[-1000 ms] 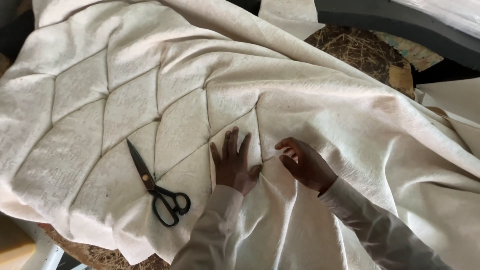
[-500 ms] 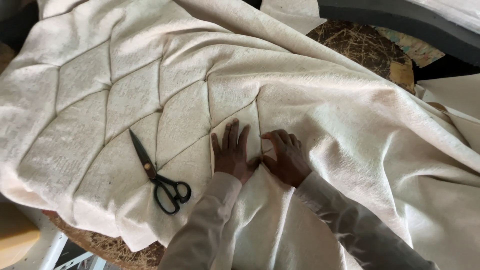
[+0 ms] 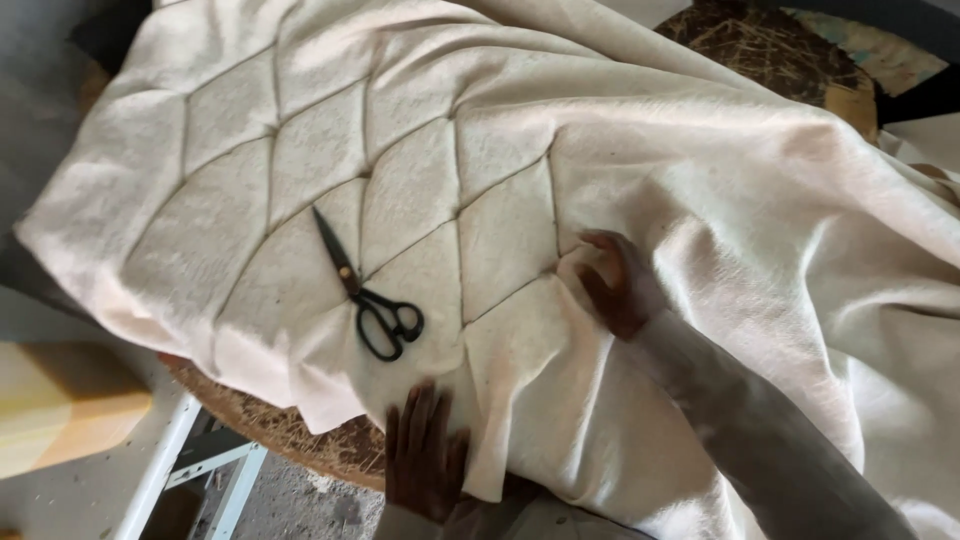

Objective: Tucking fabric into pre-cut slits in foam to create a diamond tufted pattern and trimming the excess fabric with scissors.

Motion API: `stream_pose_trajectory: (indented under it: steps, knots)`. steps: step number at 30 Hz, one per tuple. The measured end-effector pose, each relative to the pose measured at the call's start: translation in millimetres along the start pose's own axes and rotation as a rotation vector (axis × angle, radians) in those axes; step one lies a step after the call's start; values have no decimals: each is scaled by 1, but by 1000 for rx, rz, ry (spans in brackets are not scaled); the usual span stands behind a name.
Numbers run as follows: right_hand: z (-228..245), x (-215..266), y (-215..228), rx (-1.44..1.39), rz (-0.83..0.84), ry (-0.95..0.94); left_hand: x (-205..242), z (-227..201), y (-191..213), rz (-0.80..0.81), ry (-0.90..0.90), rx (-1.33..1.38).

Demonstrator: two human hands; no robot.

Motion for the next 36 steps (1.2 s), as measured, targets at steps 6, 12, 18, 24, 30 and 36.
stream_pose_trajectory:
  steps: [6, 12, 18, 24, 30, 36]
  knots:
    - [47, 121, 50, -62, -56, -366, 71, 74, 2, 0, 626, 425]
    - [12, 262, 26, -40, 86, -650, 83, 76, -59, 171, 1337, 913]
    - [30, 285, -15, 223, 325, -81, 96, 102, -75, 55, 1403, 1097]
    - [45, 281, -15, 240, 265, 61, 78, 150, 13, -339, 1147, 1020]
    - [95, 252, 11, 189, 195, 233, 35, 177, -1, -124, 851, 515]
    - [64, 269, 28, 80, 464, 33, 16, 146, 8, 5, 617, 316]
Point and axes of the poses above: each hand's wrist, its own x-axis away from the middle knuckle, its own y-axis out of the back of the hand, z = x × y, the point moved 10 cm from there along -x, towards the middle knuckle, and after that the axes turned 11 degrees about y, right-handed, at the moved point
